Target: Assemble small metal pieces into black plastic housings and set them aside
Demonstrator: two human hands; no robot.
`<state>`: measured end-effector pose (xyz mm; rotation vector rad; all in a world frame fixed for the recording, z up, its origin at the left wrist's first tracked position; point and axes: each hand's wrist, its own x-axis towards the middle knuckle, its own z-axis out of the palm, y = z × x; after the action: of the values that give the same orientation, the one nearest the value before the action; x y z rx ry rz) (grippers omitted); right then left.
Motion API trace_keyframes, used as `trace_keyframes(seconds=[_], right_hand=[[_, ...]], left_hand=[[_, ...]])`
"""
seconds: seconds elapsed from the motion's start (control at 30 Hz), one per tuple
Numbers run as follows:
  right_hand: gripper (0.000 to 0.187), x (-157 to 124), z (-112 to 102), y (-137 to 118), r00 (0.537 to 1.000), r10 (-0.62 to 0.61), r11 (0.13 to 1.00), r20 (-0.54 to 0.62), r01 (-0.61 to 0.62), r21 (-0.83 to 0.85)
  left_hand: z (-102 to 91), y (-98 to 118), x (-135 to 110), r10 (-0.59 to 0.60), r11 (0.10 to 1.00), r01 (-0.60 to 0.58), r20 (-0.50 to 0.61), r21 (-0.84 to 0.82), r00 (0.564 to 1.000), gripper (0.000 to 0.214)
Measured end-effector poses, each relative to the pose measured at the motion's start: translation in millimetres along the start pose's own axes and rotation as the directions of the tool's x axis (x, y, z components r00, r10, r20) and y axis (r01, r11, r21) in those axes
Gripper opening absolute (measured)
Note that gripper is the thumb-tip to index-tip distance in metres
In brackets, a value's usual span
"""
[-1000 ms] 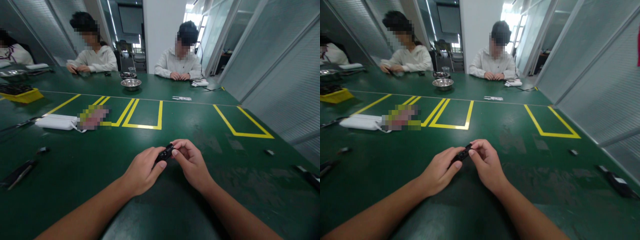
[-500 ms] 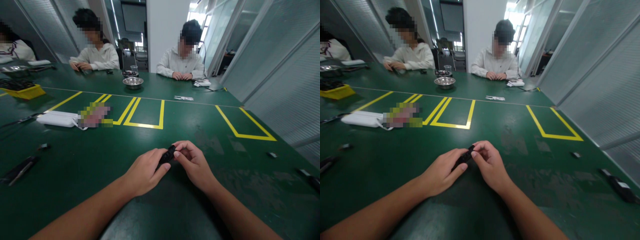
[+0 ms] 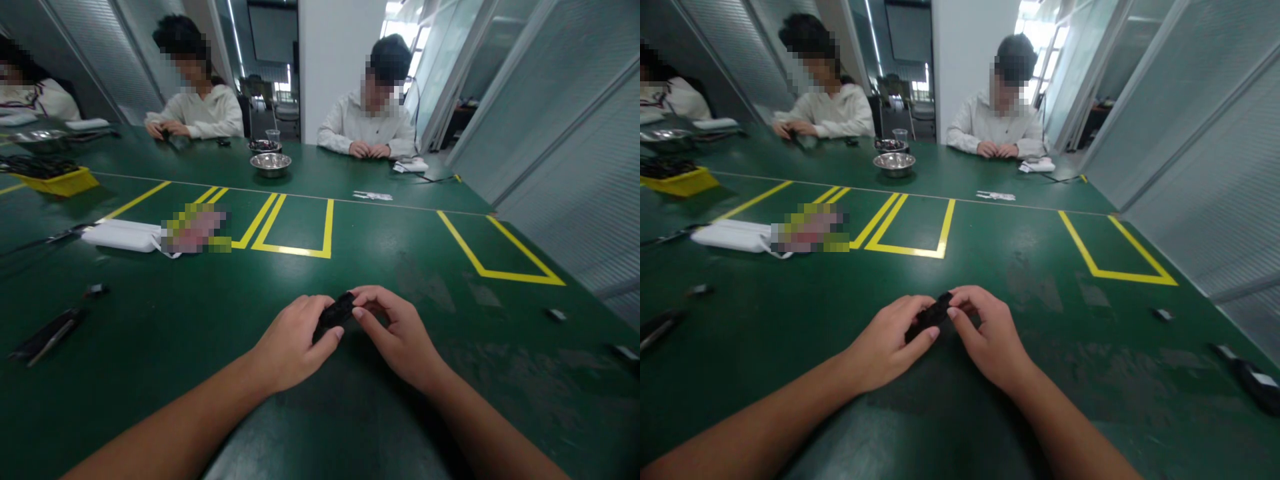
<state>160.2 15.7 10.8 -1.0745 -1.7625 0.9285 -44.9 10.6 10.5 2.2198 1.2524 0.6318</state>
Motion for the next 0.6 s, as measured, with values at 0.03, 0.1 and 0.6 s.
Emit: trace_keyframes(seconds=[0.03,0.1,0.6], right_hand=[[0.006,-0.4,-1.3,-0.4,0.999,-0.033,0.997,0.007,0.034,-0.062],[0.009,-1.0,-3.1,-1.1,0.996,-0.083,0.985,0.017,0.085,-0.150],[0.011,-5.7,-6.3,-5.3,0.977,-0.185,0.897,0.110,0.214,-0.388]], left_hand=[[-0.1,0.2,0.3,-0.005,1.000,0.005,0.002,-0.002,1.000,0.026],[-0.3,0.4,0.6,-0.007,1.000,0.007,0.001,-0.008,1.000,0.026],[1.3,-0.6,-1.0,0.049,0.999,-0.048,-0.066,0.015,0.997,0.027]])
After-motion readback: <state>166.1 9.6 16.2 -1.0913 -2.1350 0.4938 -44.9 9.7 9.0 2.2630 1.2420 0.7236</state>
